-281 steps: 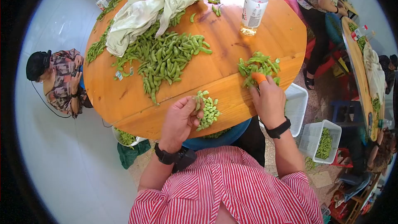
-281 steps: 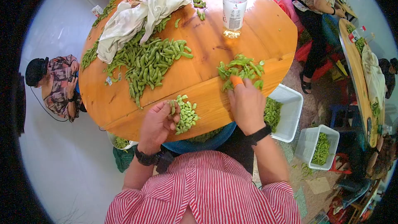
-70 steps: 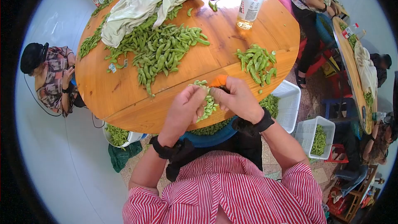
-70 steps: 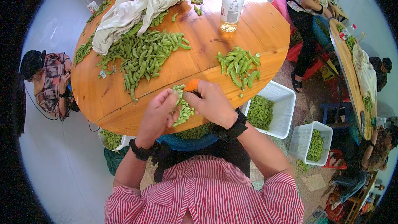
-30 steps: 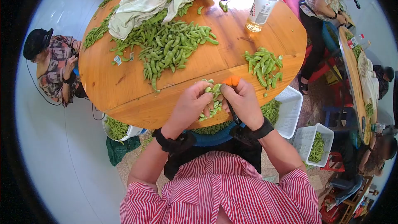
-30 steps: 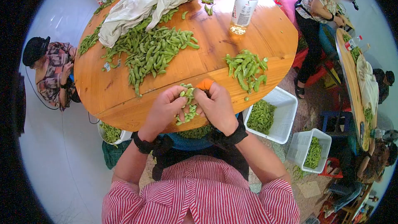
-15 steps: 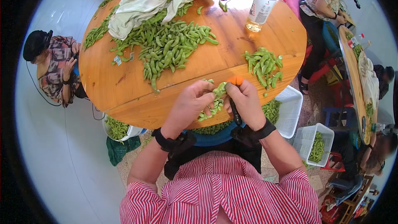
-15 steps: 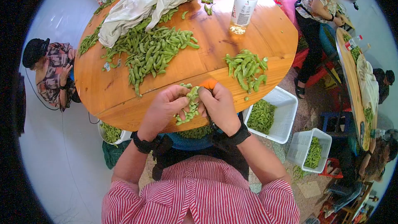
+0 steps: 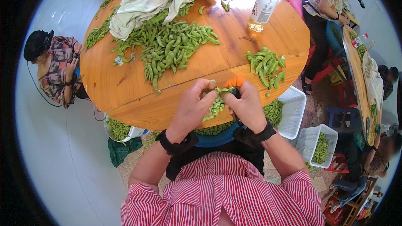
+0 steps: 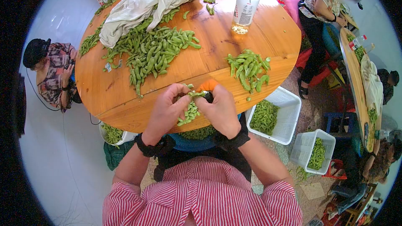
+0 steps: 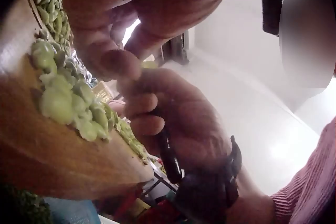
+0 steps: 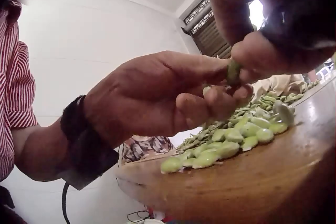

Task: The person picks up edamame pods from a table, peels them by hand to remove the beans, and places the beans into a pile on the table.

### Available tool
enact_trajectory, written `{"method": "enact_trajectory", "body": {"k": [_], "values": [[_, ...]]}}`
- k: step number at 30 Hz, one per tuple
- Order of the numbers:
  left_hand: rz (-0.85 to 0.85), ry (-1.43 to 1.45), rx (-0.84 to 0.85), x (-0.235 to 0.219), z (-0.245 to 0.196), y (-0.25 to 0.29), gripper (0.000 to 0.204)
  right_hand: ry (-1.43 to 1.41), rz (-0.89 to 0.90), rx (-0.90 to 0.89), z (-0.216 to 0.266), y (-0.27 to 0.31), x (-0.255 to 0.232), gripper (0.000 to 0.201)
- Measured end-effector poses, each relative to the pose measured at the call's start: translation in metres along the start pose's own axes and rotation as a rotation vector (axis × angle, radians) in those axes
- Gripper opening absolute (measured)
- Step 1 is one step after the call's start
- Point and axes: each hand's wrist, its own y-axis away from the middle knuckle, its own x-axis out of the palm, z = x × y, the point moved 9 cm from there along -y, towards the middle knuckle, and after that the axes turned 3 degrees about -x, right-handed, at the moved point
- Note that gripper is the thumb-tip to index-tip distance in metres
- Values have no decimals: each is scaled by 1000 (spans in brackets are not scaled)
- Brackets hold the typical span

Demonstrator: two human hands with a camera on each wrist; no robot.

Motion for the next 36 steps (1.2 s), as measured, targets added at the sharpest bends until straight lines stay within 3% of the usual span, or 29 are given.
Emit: {"method": "enact_trajectory", "body": {"k": [4, 8, 10, 11, 13, 14, 17, 20, 23, 25, 28, 30, 32, 34, 36], "values": [[76, 112, -51, 1, 9, -3, 16, -179, 26, 131, -5, 3, 4, 17], [75, 90, -45, -4, 17, -8, 16, -101, 22, 118, -8, -2, -3, 17], [-81, -266, 157, -19, 7, -11, 16, 257, -126, -222, 3, -14, -26, 18], [-81, -269, 165, -19, 4, -12, 16, 256, -128, -230, 7, -16, -35, 18], [-170, -592, 481, -14, -30, 3, 18, 607, -196, -226, 33, -16, -54, 18], [-174, -593, 486, -13, -31, 5, 18, 607, -197, -233, 31, -18, -63, 18], [-142, -689, 578, -1, -36, 15, 19, 968, -237, -342, 36, -22, -85, 18], [-34, -640, 601, 4, -42, 15, 18, 1074, -181, -326, 27, -21, -98, 20], [39, -547, 491, -1, -51, 5, 19, 1068, -195, -308, 41, -12, -102, 26], [2, -708, 488, -9, -64, -15, 19, 1043, -243, -295, 48, -7, -104, 28], [-24, -828, 515, -19, -72, -58, 23, 945, -309, -418, 62, 4, -96, 30], [-49, -872, 574, -18, -74, -85, 25, 786, -147, -372, 50, 4, -79, 31], [-78, -912, 628, -16, -74, -107, 28, 774, -88, -463, 50, 9, -64, 32], [-88, -1099, 520, -15, -62, -129, 32, 724, 39, -386, 41, 10, -46, 27], [-106, -1142, 527, -13, -58, -133, 29, 712, 39, -431, 46, 14, -39, 23]]}}
